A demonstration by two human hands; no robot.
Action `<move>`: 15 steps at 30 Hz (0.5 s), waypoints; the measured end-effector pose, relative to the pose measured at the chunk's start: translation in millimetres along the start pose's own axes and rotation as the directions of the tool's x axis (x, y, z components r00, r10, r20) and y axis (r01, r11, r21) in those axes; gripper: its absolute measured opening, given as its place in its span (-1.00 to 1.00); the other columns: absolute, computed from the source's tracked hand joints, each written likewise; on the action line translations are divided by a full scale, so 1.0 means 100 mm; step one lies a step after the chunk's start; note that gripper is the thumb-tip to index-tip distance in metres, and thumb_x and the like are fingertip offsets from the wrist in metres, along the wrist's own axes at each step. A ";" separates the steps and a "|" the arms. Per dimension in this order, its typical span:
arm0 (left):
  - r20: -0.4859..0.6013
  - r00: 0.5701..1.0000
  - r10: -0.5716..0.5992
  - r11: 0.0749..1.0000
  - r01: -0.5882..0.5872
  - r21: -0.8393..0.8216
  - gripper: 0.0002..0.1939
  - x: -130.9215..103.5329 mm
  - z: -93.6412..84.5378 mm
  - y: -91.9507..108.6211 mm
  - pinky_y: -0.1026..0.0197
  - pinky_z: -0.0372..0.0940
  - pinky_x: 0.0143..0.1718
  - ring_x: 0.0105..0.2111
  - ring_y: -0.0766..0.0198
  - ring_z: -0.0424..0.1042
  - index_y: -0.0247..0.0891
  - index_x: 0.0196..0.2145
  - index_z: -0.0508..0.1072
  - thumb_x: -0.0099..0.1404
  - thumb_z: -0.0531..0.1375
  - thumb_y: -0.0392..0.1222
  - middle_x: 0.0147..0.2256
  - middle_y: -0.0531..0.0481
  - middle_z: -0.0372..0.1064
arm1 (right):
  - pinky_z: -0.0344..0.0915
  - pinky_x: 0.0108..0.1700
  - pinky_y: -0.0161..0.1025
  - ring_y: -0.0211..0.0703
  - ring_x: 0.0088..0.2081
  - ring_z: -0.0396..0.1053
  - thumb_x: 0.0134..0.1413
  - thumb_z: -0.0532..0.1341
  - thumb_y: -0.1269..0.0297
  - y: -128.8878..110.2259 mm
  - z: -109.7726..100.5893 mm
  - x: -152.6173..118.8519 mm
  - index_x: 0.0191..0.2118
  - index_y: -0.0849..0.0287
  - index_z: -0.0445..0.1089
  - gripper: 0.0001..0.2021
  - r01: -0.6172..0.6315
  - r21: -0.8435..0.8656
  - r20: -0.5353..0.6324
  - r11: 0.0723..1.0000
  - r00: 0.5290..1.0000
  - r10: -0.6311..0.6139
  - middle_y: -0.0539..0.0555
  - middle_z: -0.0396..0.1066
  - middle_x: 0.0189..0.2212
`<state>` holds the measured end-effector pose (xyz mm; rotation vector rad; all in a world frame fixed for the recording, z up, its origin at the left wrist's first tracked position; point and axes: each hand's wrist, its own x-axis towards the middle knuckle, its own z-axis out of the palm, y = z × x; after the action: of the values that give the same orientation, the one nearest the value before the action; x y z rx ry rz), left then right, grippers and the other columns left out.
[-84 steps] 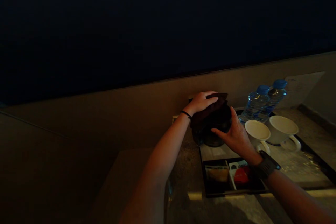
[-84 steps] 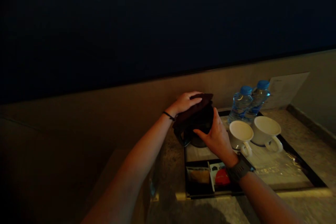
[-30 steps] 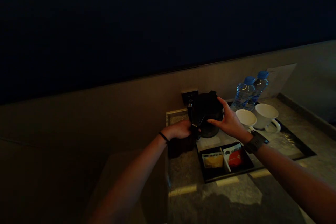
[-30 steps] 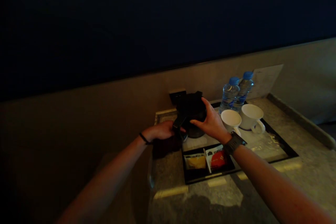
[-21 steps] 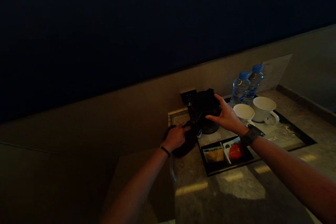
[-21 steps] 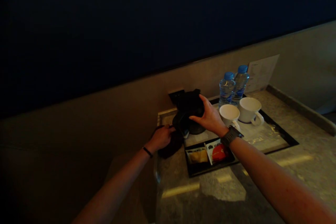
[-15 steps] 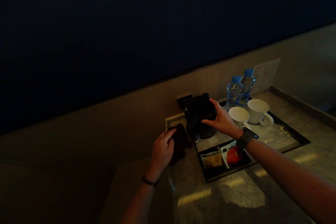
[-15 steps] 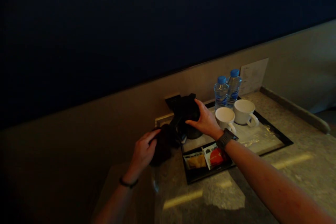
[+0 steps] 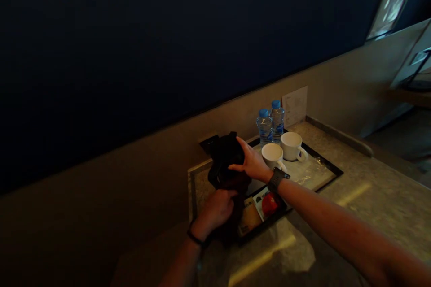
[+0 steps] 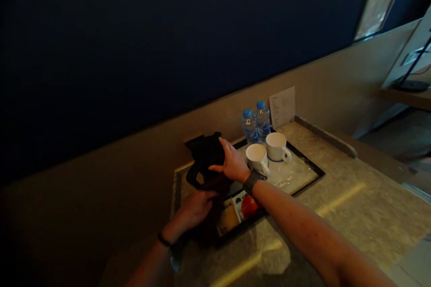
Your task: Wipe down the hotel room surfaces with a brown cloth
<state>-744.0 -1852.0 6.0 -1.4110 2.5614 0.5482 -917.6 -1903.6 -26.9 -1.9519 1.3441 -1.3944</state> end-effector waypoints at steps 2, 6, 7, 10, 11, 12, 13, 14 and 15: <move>-0.065 0.997 -0.030 0.999 0.027 -0.042 -0.60 -0.12 -0.03 -0.04 0.19 0.29 -0.10 -0.13 0.18 0.46 -0.21 -0.12 0.52 0.20 -0.02 -0.38 -0.17 -0.12 0.51 | 0.04 0.28 0.03 0.08 0.27 -0.03 -0.15 0.44 0.21 -0.04 -0.11 -0.08 0.34 0.31 -0.21 0.04 0.054 -0.020 0.029 0.998 0.998 -0.053 0.36 -0.05 0.27; -0.317 0.934 -0.163 0.987 0.153 -0.057 -0.67 -0.44 -0.25 -0.08 0.19 0.34 -0.34 -0.39 0.17 0.47 -0.24 -0.47 0.52 0.22 -0.03 -0.22 -0.41 -0.11 0.50 | 0.21 0.18 0.02 0.02 0.16 0.19 0.11 0.26 0.19 0.08 -0.69 -0.23 0.26 0.19 0.04 -0.35 0.135 -0.101 -0.049 0.986 0.989 -0.140 0.24 0.20 0.16; -0.411 0.892 -0.188 0.982 0.169 -0.082 -0.67 -0.52 -0.35 -0.07 0.19 0.34 -0.38 -0.44 0.18 0.46 -0.22 -0.52 0.50 0.22 -0.01 -0.16 -0.46 -0.09 0.48 | 0.27 0.12 0.02 0.02 0.08 0.28 0.16 0.21 0.20 0.17 -0.88 -0.23 0.20 0.19 0.14 -0.48 0.106 -0.120 -0.116 0.987 0.986 -0.120 0.22 0.30 0.08; -0.692 0.665 -0.282 0.960 0.193 -0.205 -0.70 -0.66 -0.73 0.16 0.17 0.36 -0.42 -0.50 0.18 0.45 -0.19 -0.44 0.53 0.20 0.07 0.00 -0.49 -0.02 0.49 | 0.37 -0.05 0.03 0.05 -0.11 0.40 0.16 0.17 0.16 0.50 -1.37 -0.02 0.05 0.21 0.28 -0.62 -0.014 -0.157 -0.283 0.988 0.959 -0.032 0.21 0.43 -0.13; -0.760 0.579 -0.296 0.955 0.183 -0.232 -0.70 -0.64 -0.85 0.29 0.16 0.39 -0.37 -0.45 0.17 0.48 -0.18 -0.35 0.54 0.20 0.09 0.02 -0.42 0.00 0.52 | 0.37 -0.06 0.04 0.06 -0.12 0.41 0.14 0.18 0.15 0.60 -1.47 0.10 0.06 0.23 0.27 -0.60 -0.015 -0.170 -0.280 0.985 0.959 -0.034 0.22 0.43 -0.14; -0.812 0.508 -0.287 0.958 0.160 -0.239 -0.68 -0.56 -0.97 0.45 0.15 0.41 -0.27 -0.35 0.16 0.50 -0.16 -0.23 0.54 0.21 0.10 0.03 -0.32 0.01 0.53 | 0.35 -0.04 0.05 0.09 -0.10 0.39 0.12 0.20 0.15 0.68 -1.53 0.23 0.08 0.26 0.25 -0.55 0.007 -0.185 -0.245 0.983 0.968 -0.053 0.25 0.42 -0.11; -0.852 0.456 -0.259 0.966 0.132 -0.223 -0.65 -0.43 -1.07 0.61 0.13 0.40 -0.15 -0.23 0.16 0.50 -0.14 -0.12 0.51 0.24 0.09 0.01 -0.19 0.02 0.52 | 0.32 0.01 0.06 0.12 -0.04 0.36 0.10 0.23 0.16 0.73 -1.55 0.37 0.13 0.30 0.20 -0.48 0.041 -0.201 -0.189 0.979 0.979 -0.080 0.29 0.38 -0.04; -0.879 0.425 -0.215 0.977 0.107 -0.187 -0.63 -0.25 -1.14 0.76 0.11 0.35 -0.02 -0.09 0.16 0.46 -0.12 -0.03 0.46 0.27 0.07 -0.02 -0.06 0.04 0.47 | 0.28 0.06 0.07 0.15 0.03 0.31 0.08 0.25 0.17 0.76 -1.53 0.50 0.17 0.34 0.14 -0.41 0.069 -0.218 -0.131 0.973 0.986 -0.099 0.34 0.32 0.03; -0.899 0.407 -0.164 0.986 0.092 -0.139 -0.61 -0.03 -1.20 0.88 0.10 0.27 0.09 0.02 0.16 0.39 -0.11 0.03 0.42 0.29 0.04 -0.06 0.04 0.05 0.40 | 0.25 0.09 0.07 0.17 0.08 0.26 0.05 0.28 0.19 0.77 -1.49 0.62 0.19 0.39 0.08 -0.34 0.079 -0.234 -0.084 0.969 0.991 -0.101 0.39 0.26 0.08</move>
<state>-812.4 -1853.8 137.8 -2.4238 3.1048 -0.3374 -1081.8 -1962.1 10.9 -2.1423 1.5392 -1.4448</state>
